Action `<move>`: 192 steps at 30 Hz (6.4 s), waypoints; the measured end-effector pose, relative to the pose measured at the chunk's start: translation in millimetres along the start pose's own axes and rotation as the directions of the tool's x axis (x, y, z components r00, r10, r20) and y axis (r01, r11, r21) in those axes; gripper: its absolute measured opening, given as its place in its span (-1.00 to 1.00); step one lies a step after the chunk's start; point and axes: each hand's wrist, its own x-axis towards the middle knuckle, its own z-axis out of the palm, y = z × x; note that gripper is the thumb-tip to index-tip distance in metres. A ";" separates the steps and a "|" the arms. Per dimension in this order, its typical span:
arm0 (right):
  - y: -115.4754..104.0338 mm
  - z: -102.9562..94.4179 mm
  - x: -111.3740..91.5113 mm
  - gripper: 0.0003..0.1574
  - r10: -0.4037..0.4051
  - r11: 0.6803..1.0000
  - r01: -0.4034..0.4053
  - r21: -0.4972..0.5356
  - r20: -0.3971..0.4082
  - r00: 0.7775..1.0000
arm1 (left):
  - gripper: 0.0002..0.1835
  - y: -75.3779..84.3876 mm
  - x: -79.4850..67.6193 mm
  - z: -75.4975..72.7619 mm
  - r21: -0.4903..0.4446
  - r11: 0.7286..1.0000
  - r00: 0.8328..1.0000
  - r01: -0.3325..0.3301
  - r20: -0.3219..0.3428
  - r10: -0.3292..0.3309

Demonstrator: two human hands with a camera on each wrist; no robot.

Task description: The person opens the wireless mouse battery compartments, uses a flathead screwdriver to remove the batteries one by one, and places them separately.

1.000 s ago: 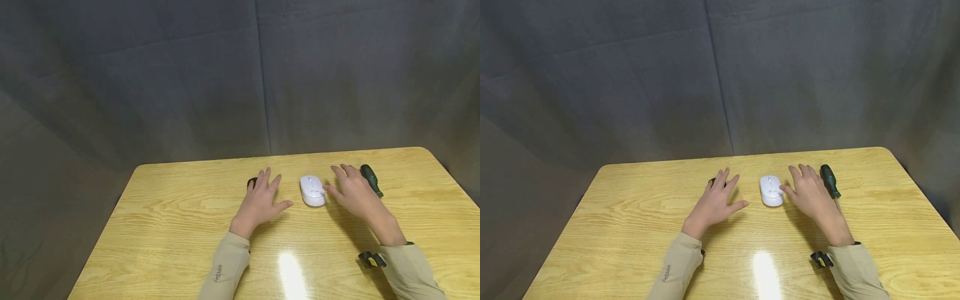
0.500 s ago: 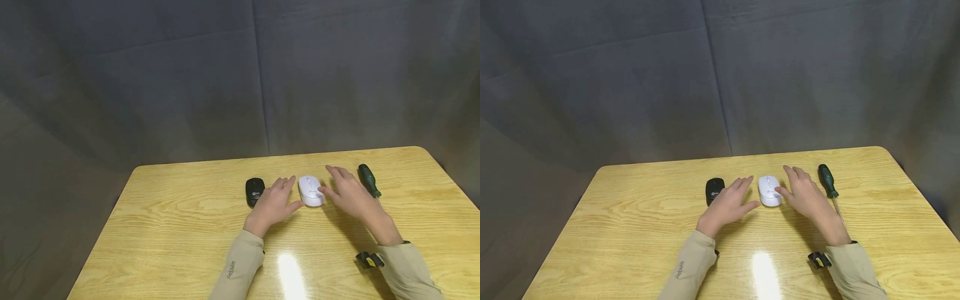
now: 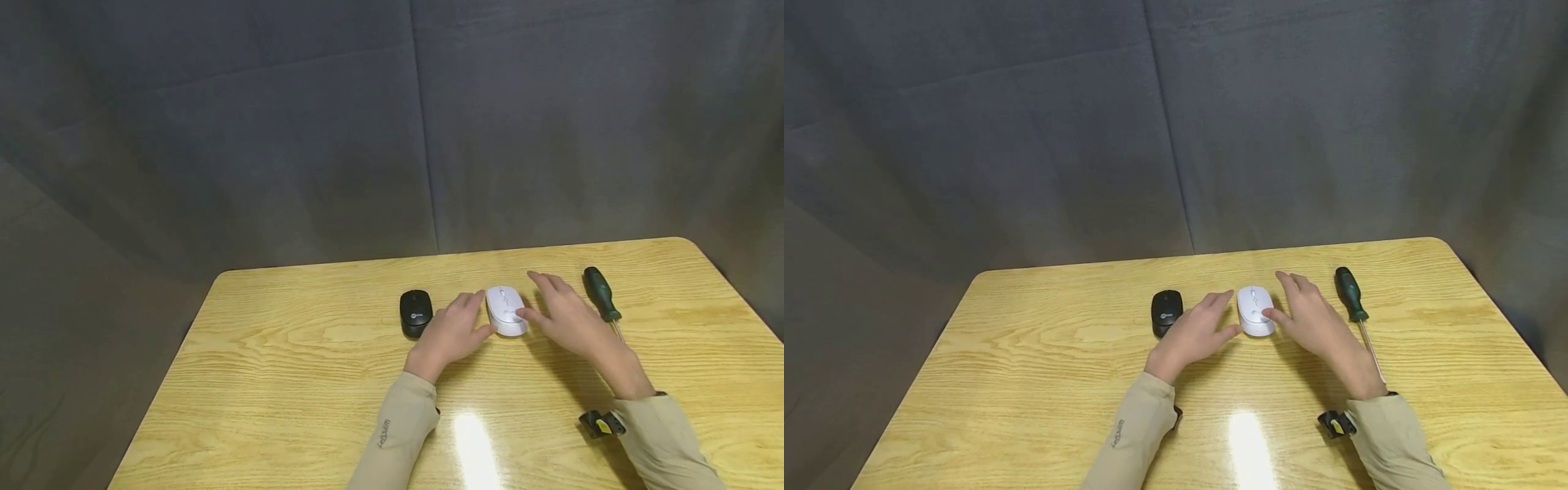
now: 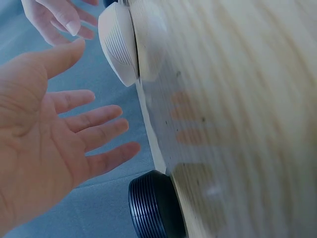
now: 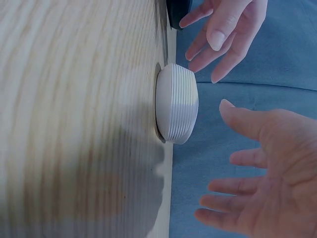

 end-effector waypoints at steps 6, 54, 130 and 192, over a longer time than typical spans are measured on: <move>0.6 3.2 1.7 -0.01 0.024 0.999 -0.025 0.033 0.042 0.999 | -0.31 0.0 3.6 2.3 0.003 1.000 1.000 -0.006 0.012 0.006; 16.1 24.6 4.9 0.11 -0.059 0.976 0.023 0.216 0.161 0.985 | -0.33 3.8 14.4 7.9 -0.007 1.000 0.991 0.004 0.137 -0.003; 17.4 22.3 7.2 -0.07 -0.047 0.970 0.025 0.240 0.087 0.995 | -0.39 0.6 19.3 11.1 0.009 0.997 0.996 -0.081 0.041 0.081; -4.9 1.6 4.6 -0.35 0.097 0.764 -0.053 0.643 -0.033 0.995 | -0.62 13.5 18.9 3.3 -0.816 0.578 0.982 0.031 -0.084 -0.171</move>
